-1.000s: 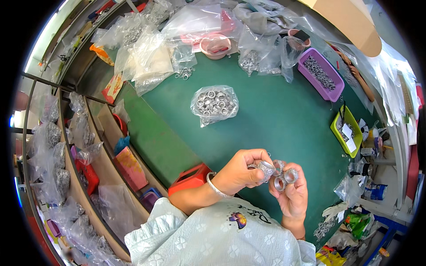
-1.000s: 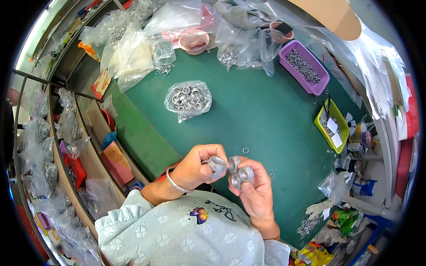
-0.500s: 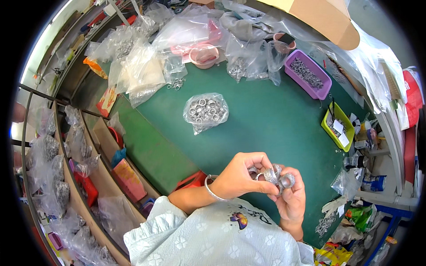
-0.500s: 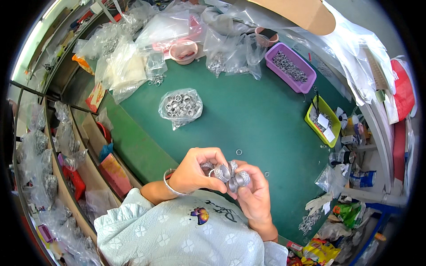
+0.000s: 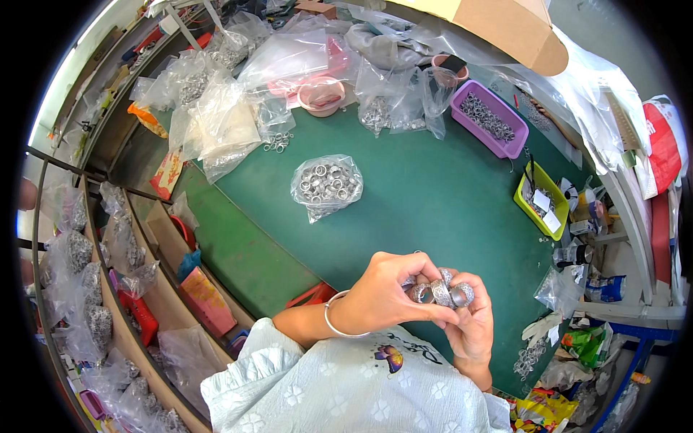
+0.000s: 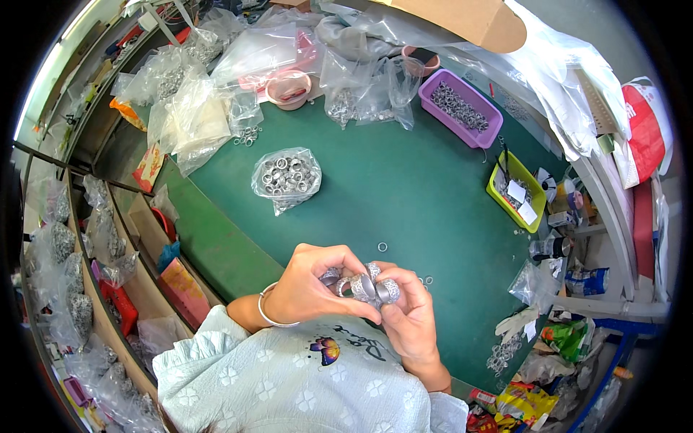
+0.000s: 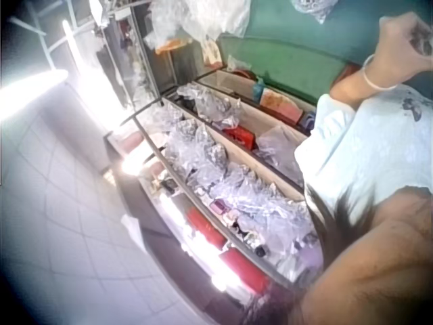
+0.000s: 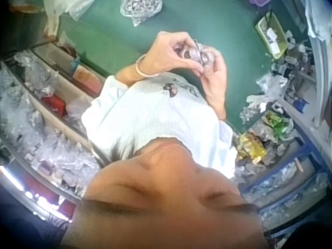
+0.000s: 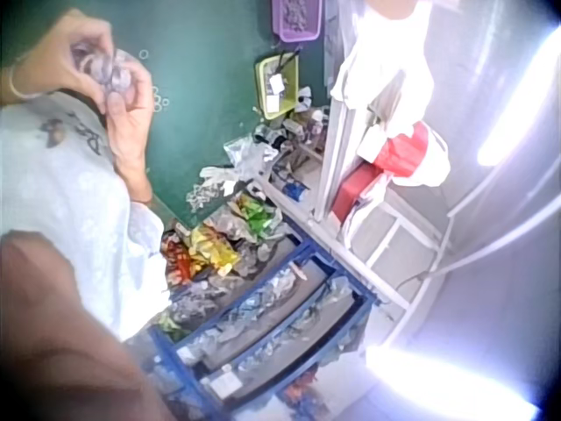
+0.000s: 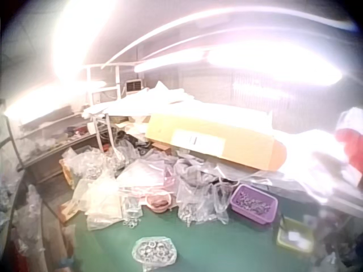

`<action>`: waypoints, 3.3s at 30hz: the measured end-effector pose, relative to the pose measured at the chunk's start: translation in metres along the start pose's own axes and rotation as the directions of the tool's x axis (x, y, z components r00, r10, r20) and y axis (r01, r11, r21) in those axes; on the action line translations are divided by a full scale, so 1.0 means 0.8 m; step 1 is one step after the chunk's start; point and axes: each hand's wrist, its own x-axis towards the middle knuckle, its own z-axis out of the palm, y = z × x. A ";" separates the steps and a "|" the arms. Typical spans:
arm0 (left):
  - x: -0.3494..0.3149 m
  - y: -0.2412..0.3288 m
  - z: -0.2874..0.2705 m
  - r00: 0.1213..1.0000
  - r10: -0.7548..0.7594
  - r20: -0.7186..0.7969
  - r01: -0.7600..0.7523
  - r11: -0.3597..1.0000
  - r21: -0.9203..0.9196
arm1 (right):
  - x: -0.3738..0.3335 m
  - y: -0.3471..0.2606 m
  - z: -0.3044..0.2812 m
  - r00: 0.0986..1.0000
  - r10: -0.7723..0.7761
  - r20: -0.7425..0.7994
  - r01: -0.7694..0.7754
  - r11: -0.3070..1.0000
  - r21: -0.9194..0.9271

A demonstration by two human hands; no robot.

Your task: The person picks up metal rings from a table, places them into a small plastic bag, and then places the bag on a shelf with other bags.

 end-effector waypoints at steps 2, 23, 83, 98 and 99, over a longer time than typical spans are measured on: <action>0.000 0.003 -0.001 1.000 -0.005 0.013 0.005 1.000 0.009 | -0.001 0.000 0.000 1.000 -0.002 -0.004 0.002 1.000 -0.007; 0.010 -0.125 -0.098 0.853 -0.140 -0.503 0.353 0.865 0.357 | 0.176 0.128 -0.012 0.995 -0.096 -0.010 0.078 0.867 -0.492; -0.071 -0.380 0.158 0.820 -0.568 0.073 0.565 0.782 -0.264 | -0.027 0.229 -0.357 0.909 -0.388 0.150 0.040 -0.277 -0.960; -0.047 -0.387 0.195 0.596 -0.633 0.494 0.483 -0.209 -0.850 | -0.017 0.191 -0.261 0.881 -0.434 -0.188 0.045 0.474 -0.880; -0.046 -0.391 0.201 0.585 -0.636 0.503 0.499 -0.207 -0.842 | -0.017 0.185 -0.255 0.915 -0.402 -0.032 0.059 0.211 -0.976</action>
